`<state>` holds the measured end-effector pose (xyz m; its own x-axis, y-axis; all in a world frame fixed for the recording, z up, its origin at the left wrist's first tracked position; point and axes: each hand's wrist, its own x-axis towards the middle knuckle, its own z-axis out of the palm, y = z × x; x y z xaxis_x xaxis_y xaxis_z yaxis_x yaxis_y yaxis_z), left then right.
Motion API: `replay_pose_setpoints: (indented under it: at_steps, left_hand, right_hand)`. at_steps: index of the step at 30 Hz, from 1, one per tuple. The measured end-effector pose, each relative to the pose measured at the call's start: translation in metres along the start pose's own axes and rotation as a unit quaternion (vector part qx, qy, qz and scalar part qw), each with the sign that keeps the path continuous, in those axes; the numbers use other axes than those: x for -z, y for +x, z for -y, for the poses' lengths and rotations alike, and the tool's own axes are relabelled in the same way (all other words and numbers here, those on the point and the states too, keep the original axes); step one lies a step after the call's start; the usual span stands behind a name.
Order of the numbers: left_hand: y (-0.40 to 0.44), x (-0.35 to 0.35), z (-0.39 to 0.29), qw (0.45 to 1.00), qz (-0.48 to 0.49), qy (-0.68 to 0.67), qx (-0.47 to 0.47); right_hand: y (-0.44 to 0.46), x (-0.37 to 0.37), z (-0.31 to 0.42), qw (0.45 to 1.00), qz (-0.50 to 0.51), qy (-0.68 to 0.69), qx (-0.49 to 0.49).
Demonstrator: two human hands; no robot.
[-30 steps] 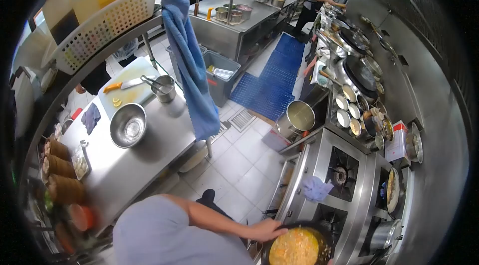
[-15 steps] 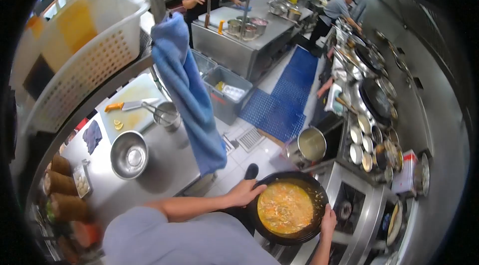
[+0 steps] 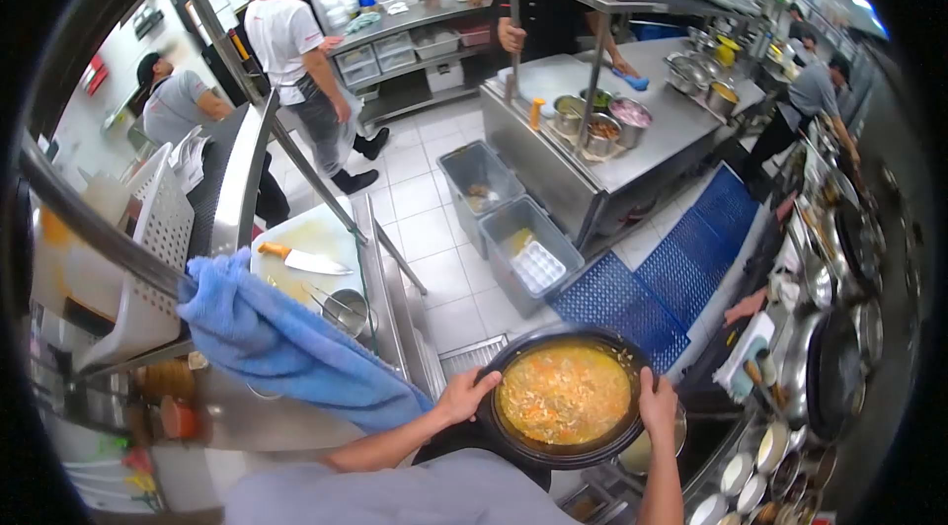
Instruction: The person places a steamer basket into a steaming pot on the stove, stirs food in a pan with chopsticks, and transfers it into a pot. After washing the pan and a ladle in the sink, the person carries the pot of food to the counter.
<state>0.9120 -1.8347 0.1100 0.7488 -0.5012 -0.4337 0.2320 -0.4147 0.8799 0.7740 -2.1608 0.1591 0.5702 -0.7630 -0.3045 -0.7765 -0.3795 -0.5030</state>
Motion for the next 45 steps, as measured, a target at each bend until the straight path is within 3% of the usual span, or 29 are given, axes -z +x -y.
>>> replay_pose_setpoints:
  at_steps: [7,11,17,21,23,27,30,33,39,45]
  left_hand:
    - [0.068,0.047,-0.031,0.984,-0.167,-0.062,-0.023]
    - [0.103,0.091,-0.036,0.969,-0.242,-0.018,-0.042]
    - [0.136,0.153,-0.042,0.952,-0.306,0.023,0.016]
    - [0.170,0.186,-0.043,0.913,-0.407,-0.019,0.004]
    - [0.187,0.202,-0.041,0.894,-0.446,-0.020,0.046]
    - [0.240,0.229,-0.013,0.858,-0.495,-0.094,0.101]
    - [0.266,0.261,-0.034,0.835,-0.510,-0.161,0.128]
    - [0.288,0.298,-0.065,0.818,-0.526,-0.195,0.124]
    - [0.350,0.404,-0.067,0.805,-0.542,-0.208,0.118]
    - [0.429,0.508,-0.017,0.802,-0.563,-0.172,0.097]
  right_hand:
    - [0.121,-0.025,0.118,0.993,0.052,-0.054,0.086]
    - [0.167,-0.057,0.181,0.984,0.088,-0.094,0.124]
    - [0.235,-0.128,0.262,0.974,0.090,-0.075,0.192]
    - [0.287,-0.180,0.343,0.955,0.161,-0.094,0.230]
    - [0.292,-0.190,0.404,0.938,0.222,-0.116,0.240]
    - [0.336,-0.249,0.494,0.910,0.254,-0.146,0.293]
    - [0.346,-0.266,0.571,0.870,0.316,-0.181,0.333]
    - [0.384,-0.319,0.615,0.866,0.267,-0.190,0.379]
    - [0.406,-0.366,0.739,0.850,0.291,-0.207,0.388]
    - [0.425,-0.433,0.829,0.870,0.255,-0.173,0.386]
